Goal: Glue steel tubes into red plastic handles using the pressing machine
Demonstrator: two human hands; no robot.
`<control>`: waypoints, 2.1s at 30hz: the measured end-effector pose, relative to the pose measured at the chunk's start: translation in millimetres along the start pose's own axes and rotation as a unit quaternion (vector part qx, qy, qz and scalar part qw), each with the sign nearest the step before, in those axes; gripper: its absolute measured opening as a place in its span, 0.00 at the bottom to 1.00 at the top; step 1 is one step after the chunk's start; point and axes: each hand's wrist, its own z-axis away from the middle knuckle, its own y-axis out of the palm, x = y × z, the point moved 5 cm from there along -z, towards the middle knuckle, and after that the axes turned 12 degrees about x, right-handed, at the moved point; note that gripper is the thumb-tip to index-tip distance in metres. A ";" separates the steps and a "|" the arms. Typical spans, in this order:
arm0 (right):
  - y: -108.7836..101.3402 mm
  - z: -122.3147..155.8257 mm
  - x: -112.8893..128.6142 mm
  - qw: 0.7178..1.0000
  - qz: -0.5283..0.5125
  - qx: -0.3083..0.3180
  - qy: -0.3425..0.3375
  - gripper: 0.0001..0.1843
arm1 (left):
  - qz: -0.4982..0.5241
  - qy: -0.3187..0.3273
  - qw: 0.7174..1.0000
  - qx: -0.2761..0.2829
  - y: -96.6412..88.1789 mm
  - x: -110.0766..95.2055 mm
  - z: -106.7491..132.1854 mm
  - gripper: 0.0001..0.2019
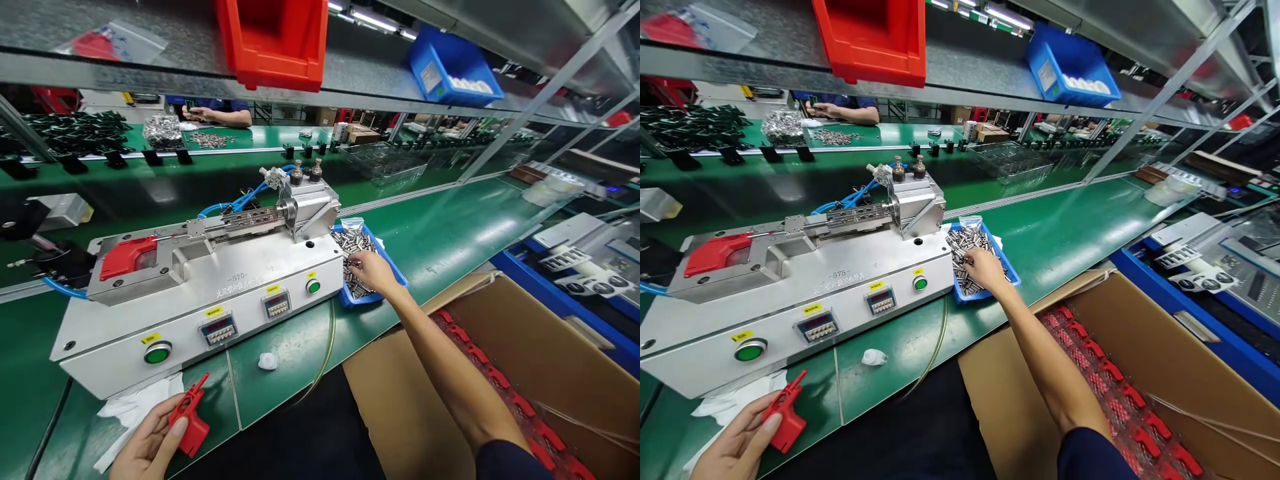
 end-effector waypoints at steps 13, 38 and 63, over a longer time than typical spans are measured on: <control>-42.2 6.3 15.6 0.986 -0.075 -0.126 -0.074 0.20 | 0.039 0.055 0.997 0.036 17.8 -10.5 -11.4 0.32; -3.1 -68.3 328.7 0.883 0.024 -0.081 -0.463 0.18 | 0.096 0.159 0.978 0.092 19.8 -21.4 -32.3 0.26; -41.0 -36.5 346.3 0.869 -0.033 -0.081 -0.488 0.07 | 0.091 0.173 0.978 0.079 20.2 -22.3 -34.9 0.27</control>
